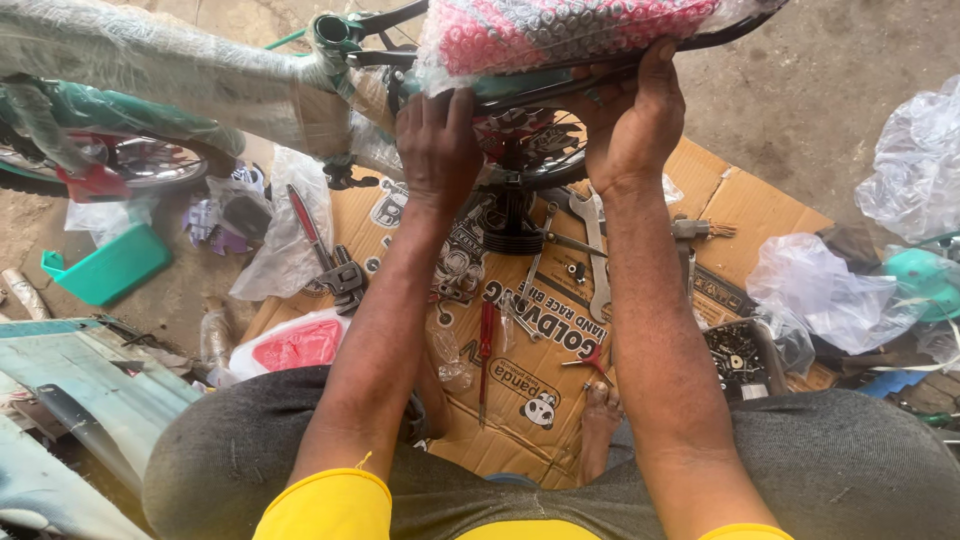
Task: The person is assembling a bicycle, specifically working on the rear wheel and chain area. They use a wrench to tighten bolts and adjust the chain tension while sitting on the floor.
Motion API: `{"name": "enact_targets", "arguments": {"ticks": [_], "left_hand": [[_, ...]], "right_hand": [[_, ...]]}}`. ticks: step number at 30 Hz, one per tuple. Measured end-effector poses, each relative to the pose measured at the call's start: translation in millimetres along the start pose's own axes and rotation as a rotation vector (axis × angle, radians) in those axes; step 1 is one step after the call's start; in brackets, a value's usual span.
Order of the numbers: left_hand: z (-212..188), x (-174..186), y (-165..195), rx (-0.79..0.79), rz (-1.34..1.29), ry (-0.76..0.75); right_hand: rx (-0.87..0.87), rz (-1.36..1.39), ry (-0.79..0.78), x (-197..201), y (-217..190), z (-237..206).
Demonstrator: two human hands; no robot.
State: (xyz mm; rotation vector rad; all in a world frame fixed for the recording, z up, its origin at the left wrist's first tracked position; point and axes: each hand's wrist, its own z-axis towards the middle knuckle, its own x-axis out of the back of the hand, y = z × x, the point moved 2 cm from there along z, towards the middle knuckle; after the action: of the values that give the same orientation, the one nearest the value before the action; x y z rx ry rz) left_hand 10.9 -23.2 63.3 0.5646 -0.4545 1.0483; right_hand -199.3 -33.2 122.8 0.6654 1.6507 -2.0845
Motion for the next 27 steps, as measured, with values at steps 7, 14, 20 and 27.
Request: {"name": "enact_targets", "arguments": {"ticks": [7,14,20,27], "left_hand": [[-2.2,-20.7,-9.9,-0.062,-0.013,-0.007],[4.4,-31.8,-22.3,-0.049,-0.017,0.083],[-4.0,-17.9,15.7,0.130,-0.075,0.004],[-48.3,-21.1,83.7,0.259,-0.253,-0.188]], "right_hand": [[0.016,0.017,0.001,6.8,5.0,7.8],[-0.044,0.003,0.013,4.2,2.3,7.5],[-0.060,-0.039,-0.021,5.0,-6.6,5.1],[-0.066,-0.243,-0.013,24.5,-6.6,15.6]]}}
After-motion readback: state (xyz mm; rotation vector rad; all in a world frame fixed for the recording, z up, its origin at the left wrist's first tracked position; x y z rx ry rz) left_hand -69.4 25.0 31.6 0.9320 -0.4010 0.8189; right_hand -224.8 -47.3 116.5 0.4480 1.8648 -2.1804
